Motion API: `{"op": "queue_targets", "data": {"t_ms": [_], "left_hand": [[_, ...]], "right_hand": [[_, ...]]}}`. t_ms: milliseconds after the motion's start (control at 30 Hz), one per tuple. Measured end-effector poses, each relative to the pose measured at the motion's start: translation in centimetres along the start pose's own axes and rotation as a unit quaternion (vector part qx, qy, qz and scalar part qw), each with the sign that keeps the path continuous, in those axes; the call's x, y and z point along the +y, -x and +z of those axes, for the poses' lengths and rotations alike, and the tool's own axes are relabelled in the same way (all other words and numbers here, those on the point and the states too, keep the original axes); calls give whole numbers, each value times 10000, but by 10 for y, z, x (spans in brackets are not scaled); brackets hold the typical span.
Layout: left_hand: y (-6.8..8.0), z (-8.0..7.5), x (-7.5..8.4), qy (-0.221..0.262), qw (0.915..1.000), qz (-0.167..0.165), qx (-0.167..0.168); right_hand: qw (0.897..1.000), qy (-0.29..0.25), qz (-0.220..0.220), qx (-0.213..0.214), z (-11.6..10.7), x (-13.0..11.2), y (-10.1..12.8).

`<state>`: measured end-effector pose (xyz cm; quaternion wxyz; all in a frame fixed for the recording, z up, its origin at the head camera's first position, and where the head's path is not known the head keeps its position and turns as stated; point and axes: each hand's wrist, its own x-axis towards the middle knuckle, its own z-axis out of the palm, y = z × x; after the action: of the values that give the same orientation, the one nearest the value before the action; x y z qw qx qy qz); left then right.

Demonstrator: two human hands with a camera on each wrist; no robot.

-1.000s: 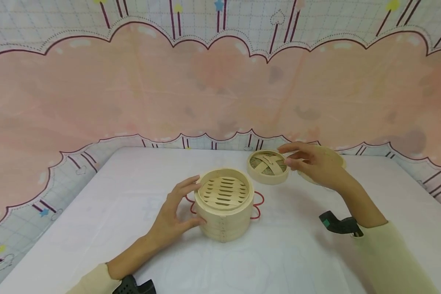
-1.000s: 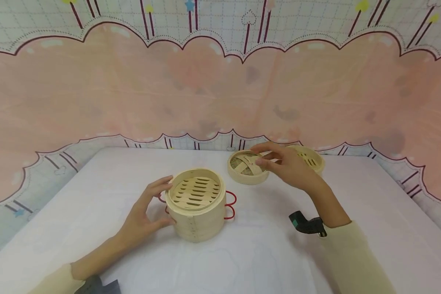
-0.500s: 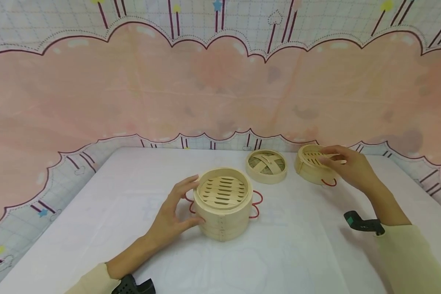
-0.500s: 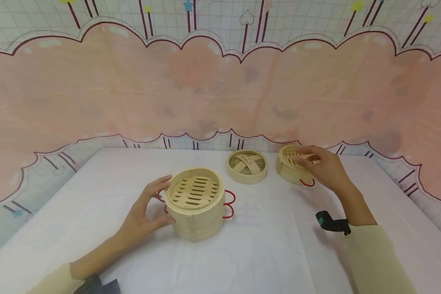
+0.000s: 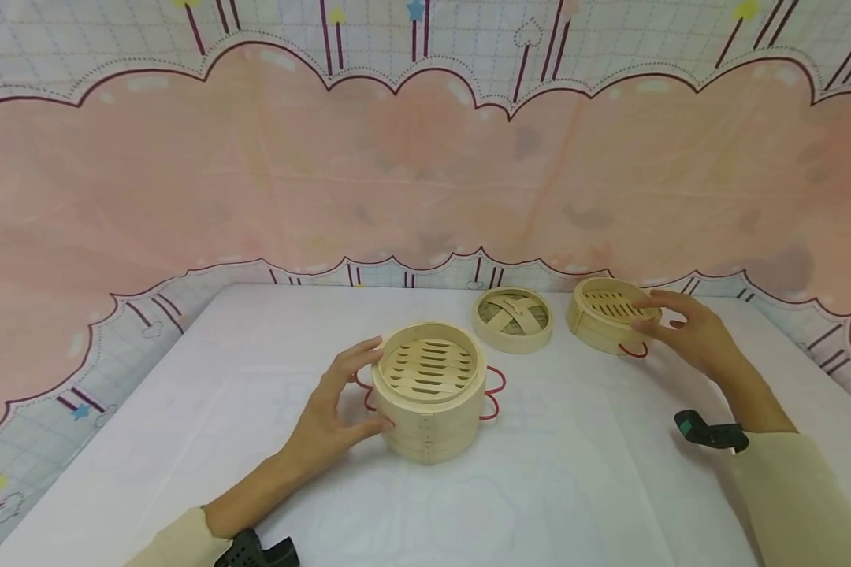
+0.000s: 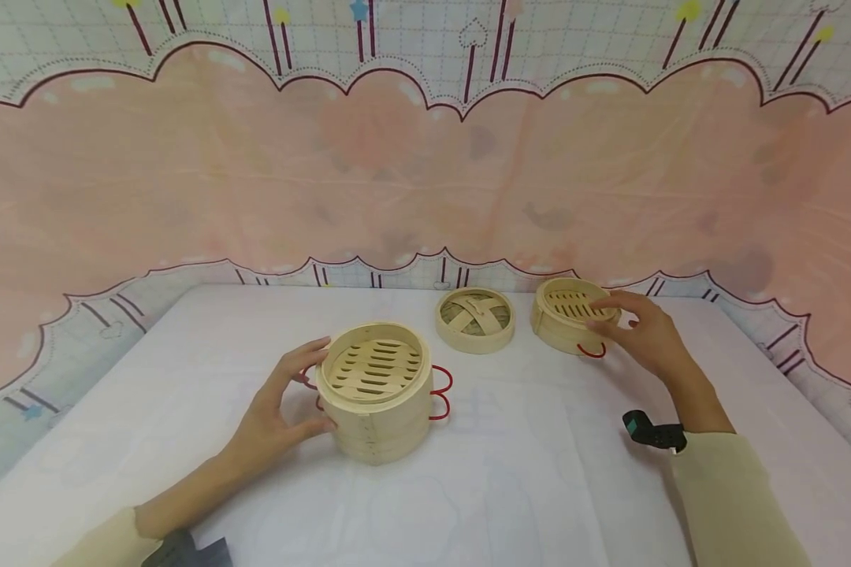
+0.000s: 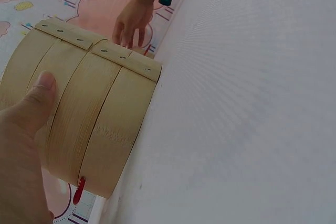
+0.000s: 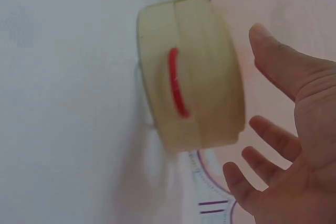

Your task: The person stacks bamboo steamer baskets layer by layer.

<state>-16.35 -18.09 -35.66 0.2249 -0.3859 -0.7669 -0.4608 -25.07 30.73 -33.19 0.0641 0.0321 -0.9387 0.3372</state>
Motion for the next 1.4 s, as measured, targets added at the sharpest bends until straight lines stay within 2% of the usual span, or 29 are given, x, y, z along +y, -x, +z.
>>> {"op": "queue_targets", "data": {"t_ms": [400, 667, 900, 1200, 1400], "left_hand": [[-1, -1, 0, 57, 10000, 66, 16], [-2, 0, 0, 103, 9997, 216, 52], [-1, 0, 0, 107, 9996, 262, 65], [0, 0, 0, 36, 9998, 193, 73], [-1, 0, 0, 68, 9995, 304, 79]], "right_hand": [[9978, -639, 188, -34, 15, 28, -2], [9943, -997, 321, 181, 22, 29, -1], [9943, -934, 360, 374, 25, 29, 1], [9967, -673, 216, 400, 25, 29, -1], [9974, -604, 91, 390, 22, 24, -1]]}}
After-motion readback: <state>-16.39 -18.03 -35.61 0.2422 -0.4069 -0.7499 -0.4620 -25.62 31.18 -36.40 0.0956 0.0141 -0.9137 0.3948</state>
